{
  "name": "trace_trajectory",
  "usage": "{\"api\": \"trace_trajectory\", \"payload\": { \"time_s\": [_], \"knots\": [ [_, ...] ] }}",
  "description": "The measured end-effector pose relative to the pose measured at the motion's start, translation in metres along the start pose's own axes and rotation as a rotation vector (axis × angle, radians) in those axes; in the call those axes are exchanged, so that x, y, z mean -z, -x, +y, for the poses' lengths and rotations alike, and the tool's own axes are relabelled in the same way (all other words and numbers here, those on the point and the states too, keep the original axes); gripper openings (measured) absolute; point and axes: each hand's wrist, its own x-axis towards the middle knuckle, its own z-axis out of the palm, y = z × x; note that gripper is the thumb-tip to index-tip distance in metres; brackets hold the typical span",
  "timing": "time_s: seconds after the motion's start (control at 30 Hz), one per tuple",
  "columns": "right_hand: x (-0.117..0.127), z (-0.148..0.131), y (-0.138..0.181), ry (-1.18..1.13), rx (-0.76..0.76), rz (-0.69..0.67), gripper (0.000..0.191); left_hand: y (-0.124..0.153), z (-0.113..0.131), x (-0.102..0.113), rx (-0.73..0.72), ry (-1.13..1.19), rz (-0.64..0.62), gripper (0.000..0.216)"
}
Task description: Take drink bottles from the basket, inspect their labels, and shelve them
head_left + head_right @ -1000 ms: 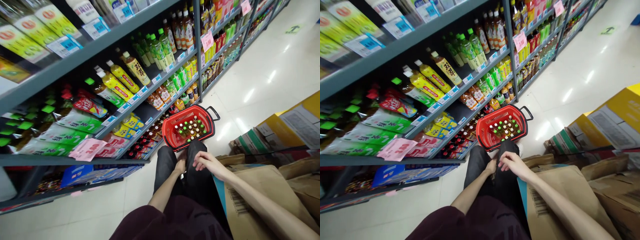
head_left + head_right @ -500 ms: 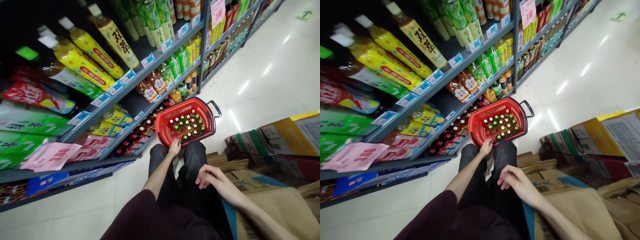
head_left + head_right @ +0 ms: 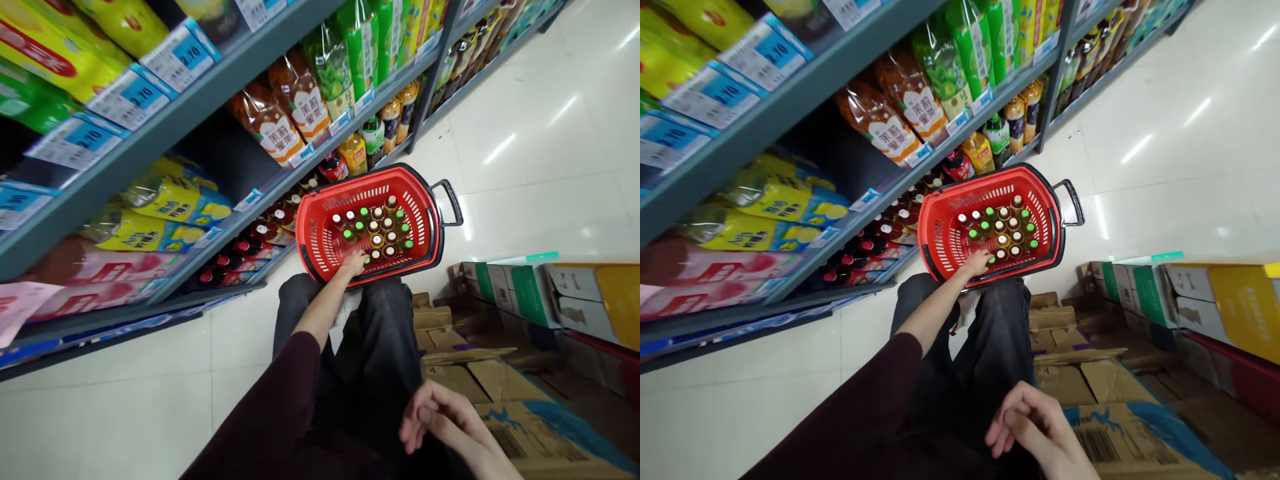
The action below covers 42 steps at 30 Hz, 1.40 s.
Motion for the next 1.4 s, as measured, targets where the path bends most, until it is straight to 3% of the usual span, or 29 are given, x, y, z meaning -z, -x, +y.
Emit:
{"api": "trace_trajectory", "payload": {
  "time_s": [0.27,0.53,0.73,0.87,1.03,1.23,1.3,1.4],
  "knots": [
    [0.009,0.004,-0.004,-0.342,-0.117,0.066,0.038,-0.031,0.018,-0.012,0.017,-0.087,-0.096,0.034],
    [0.015,0.008,-0.005,-0.522,-0.118,0.142,0.03,-0.023,0.002,-0.01,0.182,-0.073,-0.103,0.04],
    [0.02,0.012,-0.003,-0.546,-0.105,0.18,0.031,0.002,-0.012,-0.002,0.288,0.026,0.024,0.058],
    [0.024,0.006,0.0,-0.558,-0.164,0.214,0.031,0.022,-0.008,0.018,0.337,0.099,0.178,0.045],
    [0.018,-0.002,0.005,-0.504,-0.029,0.312,0.028,0.08,-0.003,0.058,0.372,0.154,0.389,0.023],
    [0.013,0.004,0.0,-0.559,0.106,0.274,0.027,0.198,0.026,0.104,0.306,0.163,0.631,0.015],
    [0.013,0.009,-0.002,-0.487,0.201,0.263,0.026,0.246,0.042,0.109,0.288,0.17,0.715,0.018],
    [0.012,0.016,-0.005,-0.311,0.351,0.259,0.029,0.318,0.066,0.1,0.288,0.187,0.85,0.019]
  ]
}}
